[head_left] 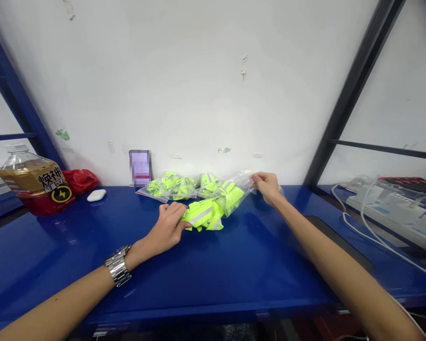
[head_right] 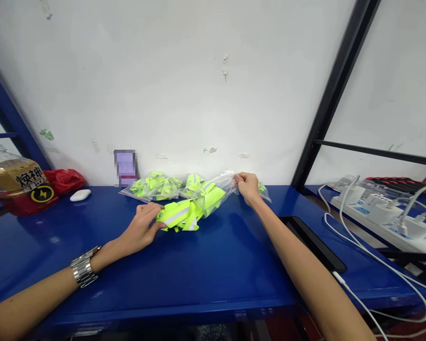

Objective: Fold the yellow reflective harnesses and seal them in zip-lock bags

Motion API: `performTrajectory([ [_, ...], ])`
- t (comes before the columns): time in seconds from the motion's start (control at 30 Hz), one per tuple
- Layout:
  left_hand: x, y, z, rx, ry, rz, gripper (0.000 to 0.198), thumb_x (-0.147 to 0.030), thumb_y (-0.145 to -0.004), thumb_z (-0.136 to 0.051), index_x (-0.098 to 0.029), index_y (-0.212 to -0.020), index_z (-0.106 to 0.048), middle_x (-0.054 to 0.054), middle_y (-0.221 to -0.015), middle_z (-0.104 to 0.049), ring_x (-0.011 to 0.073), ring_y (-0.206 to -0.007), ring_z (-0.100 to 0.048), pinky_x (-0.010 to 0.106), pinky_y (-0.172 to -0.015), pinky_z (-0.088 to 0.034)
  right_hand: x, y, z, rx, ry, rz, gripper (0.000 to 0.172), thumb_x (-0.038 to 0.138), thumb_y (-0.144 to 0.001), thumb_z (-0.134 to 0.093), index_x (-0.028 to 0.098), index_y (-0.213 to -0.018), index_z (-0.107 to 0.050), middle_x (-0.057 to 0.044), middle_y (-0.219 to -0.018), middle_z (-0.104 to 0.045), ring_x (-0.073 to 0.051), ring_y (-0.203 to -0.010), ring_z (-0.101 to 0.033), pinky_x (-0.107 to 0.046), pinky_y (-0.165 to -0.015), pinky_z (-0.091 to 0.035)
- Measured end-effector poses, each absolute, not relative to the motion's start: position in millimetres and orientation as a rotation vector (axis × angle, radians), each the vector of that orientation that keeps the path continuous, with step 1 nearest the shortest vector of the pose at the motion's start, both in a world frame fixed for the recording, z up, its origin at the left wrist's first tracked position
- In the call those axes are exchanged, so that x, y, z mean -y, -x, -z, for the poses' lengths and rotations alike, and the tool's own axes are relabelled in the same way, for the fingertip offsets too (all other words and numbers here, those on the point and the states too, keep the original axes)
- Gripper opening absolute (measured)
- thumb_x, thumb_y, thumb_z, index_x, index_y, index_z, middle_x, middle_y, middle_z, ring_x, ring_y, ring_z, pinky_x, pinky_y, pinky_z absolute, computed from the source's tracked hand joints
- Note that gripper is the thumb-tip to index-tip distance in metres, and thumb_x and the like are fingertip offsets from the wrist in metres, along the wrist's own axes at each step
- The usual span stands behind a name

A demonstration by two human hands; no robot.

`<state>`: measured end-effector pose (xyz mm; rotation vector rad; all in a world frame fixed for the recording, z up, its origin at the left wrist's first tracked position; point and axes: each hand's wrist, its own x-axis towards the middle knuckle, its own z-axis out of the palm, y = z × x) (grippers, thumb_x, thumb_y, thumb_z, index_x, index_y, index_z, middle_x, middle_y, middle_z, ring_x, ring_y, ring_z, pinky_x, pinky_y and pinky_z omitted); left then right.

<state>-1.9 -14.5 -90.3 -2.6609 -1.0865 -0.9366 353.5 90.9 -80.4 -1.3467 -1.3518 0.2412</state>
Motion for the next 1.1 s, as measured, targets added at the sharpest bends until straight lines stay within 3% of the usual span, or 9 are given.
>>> performTrajectory([
  [0.2, 12, 33, 91, 1.226, 2.73, 0.968, 0.027, -0.044, -0.092, -0.042, -0.019, -0.095, -0.053, 0.005, -0.087, -0.059, 0.0204, -0.081, -0.053, 0.033, -0.072, -0.043, -113, -355, 51, 1.378, 1.516, -0.032, 0.032, 0.037, -0.084, -0.044, 0.016, -0.074, -0.066, -0.009, -0.068, -0.065, -0.025, -0.074, -0.061, -0.035, -0.072, -0.046],
  [0.33, 14, 47, 91, 1.429, 2.705, 0.904, 0.037, -0.054, -0.09, -0.043, -0.018, -0.094, -0.055, 0.004, -0.084, -0.059, 0.0196, -0.075, -0.055, 0.032, -0.069, -0.046, -113, -344, 34, 1.523, 1.54, 0.071, 0.031, 0.032, -0.086, -0.043, 0.014, -0.096, -0.066, -0.017, -0.092, -0.067, -0.033, -0.099, -0.059, -0.044, -0.088, -0.041],
  [0.5, 22, 46, 79, 1.358, 2.634, 1.025, 0.045, -0.046, -0.091, -0.046, -0.019, -0.127, -0.044, 0.011, -0.123, -0.057, 0.026, -0.111, -0.054, 0.04, -0.092, -0.046, -68, -296, 38, 1.681, 1.57, 0.252, 0.052, 0.05, -0.091, -0.038, 0.011, -0.121, -0.055, -0.026, -0.119, -0.057, -0.045, -0.119, -0.044, -0.063, -0.094, -0.032],
  [0.6, 31, 32, 64, 1.168, 2.567, 1.12, 0.041, -0.036, -0.093, -0.042, -0.02, -0.13, -0.042, 0.011, -0.131, -0.052, 0.0269, -0.122, -0.048, 0.044, -0.102, -0.04, -30, -272, 47, 1.818, 1.513, 0.553, 0.058, 0.054, -0.091, -0.038, 0.013, -0.13, -0.047, -0.025, -0.143, -0.037, -0.049, -0.136, -0.017, -0.076, -0.1, -0.008],
  [0.63, 33, 25, 59, 1.124, 2.552, 1.086, 0.038, -0.035, -0.093, -0.042, -0.02, -0.127, -0.046, 0.012, -0.13, -0.053, 0.0274, -0.122, -0.047, 0.046, -0.103, -0.038, -19, -268, 50, 1.88, 1.49, 0.556, 0.057, 0.054, -0.092, -0.035, 0.014, -0.132, -0.046, -0.024, -0.145, -0.035, -0.047, -0.138, -0.016, -0.075, -0.101, -0.006],
  [0.73, 37, 1, 49, 1.055, 2.546, 0.844, 0.038, -0.04, -0.091, -0.045, -0.019, -0.122, -0.053, 0.013, -0.13, -0.054, 0.0298, -0.122, -0.047, 0.049, -0.104, -0.036, 0, -268, 56, 2.158, 1.442, 0.413, 0.058, 0.058, -0.093, -0.031, 0.023, -0.138, -0.04, -0.018, -0.146, -0.037, -0.043, -0.138, -0.021, -0.072, -0.103, -0.013],
  [0.87, 30, -20, 53, 1.076, 2.58, 0.599, 0.054, -0.053, -0.088, -0.047, -0.022, -0.132, -0.047, 0.015, -0.136, -0.049, 0.0355, -0.125, -0.045, 0.055, -0.101, -0.036, -2, -290, 58, 2.409, 1.345, 0.236, 0.054, 0.059, -0.093, -0.031, 0.024, -0.131, -0.048, -0.018, -0.127, -0.056, -0.037, -0.121, -0.046, -0.065, -0.103, -0.024],
  [0.97, 25, -22, 61, 1.099, 2.6, 0.433, 0.035, -0.043, -0.09, -0.048, -0.02, -0.114, -0.058, 0.015, -0.126, -0.056, 0.0342, -0.112, -0.055, 0.051, -0.092, -0.043, -16, -312, 51, 2.422, 1.273, 0.142, 0.044, 0.049, -0.096, -0.034, 0.021, -0.124, -0.054, -0.016, -0.114, -0.063, -0.033, -0.107, -0.056, -0.057, -0.099, -0.034],
  [1.1, 29, -15, 66, 1.039, 2.544, 0.342, 0.021, -0.031, -0.088, -0.047, -0.019, -0.1, -0.06, 0.015, -0.122, -0.057, 0.0323, -0.103, -0.056, 0.047, -0.083, -0.046, -31, -333, 33, 2.238, 1.151, 0.089, 0.034, 0.039, -0.094, -0.039, 0.023, -0.119, -0.057, -0.011, -0.118, -0.064, -0.03, -0.11, -0.057, -0.046, -0.097, -0.04],
])
